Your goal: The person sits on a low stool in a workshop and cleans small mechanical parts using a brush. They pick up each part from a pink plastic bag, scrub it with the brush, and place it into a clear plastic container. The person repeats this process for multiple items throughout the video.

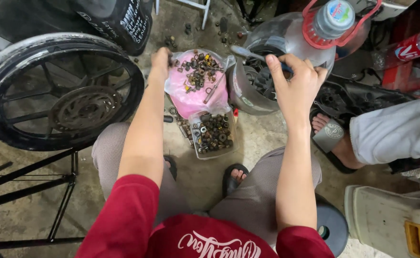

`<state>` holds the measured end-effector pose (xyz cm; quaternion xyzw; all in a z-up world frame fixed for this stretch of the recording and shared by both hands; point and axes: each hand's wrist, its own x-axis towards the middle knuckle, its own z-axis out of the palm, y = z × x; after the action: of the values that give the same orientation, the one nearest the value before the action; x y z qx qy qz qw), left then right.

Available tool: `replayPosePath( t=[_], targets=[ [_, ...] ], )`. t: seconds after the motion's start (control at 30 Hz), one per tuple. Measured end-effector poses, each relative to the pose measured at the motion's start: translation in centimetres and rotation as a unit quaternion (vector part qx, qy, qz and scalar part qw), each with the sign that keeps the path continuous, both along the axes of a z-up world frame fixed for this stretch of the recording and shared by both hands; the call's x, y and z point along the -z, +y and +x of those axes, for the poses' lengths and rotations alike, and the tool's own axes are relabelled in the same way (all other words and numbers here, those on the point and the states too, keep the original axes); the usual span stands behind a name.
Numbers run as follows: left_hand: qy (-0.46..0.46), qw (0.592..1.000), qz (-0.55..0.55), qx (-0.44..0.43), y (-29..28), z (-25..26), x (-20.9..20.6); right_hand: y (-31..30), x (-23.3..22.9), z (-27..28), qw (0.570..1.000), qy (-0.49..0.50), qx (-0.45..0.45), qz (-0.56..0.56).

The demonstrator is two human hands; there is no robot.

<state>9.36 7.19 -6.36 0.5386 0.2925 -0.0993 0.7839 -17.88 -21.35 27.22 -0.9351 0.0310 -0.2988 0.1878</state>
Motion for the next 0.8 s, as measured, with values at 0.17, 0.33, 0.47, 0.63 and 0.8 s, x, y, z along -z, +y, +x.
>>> replayPosePath(
  t=[0.17,0.33,0.47,0.63,0.8],
  targets=[
    [-0.013,0.899,0.415,0.141,-0.7,-1.1,3.4,-1.1,1.0,0.1,0.999,0.027,0.0,0.024],
    [-0.034,0.845,0.498,0.193,-2.1,-3.9,-0.2,-1.2,1.0,0.0,0.999,0.04,0.005,0.028],
    [-0.056,0.866,0.474,0.148,-2.5,-2.5,-0.1,-0.9,1.1,0.3,0.999,0.04,0.003,0.035],
    [-0.012,0.955,0.295,0.008,-4.1,-2.5,-7.2,-0.6,1.6,0.7,0.998,0.036,0.016,0.04],
    [-0.01,0.913,-0.25,0.323,-8.8,-8.7,-28.2,0.1,2.2,1.6,0.994,0.024,0.022,0.108]
  ],
)
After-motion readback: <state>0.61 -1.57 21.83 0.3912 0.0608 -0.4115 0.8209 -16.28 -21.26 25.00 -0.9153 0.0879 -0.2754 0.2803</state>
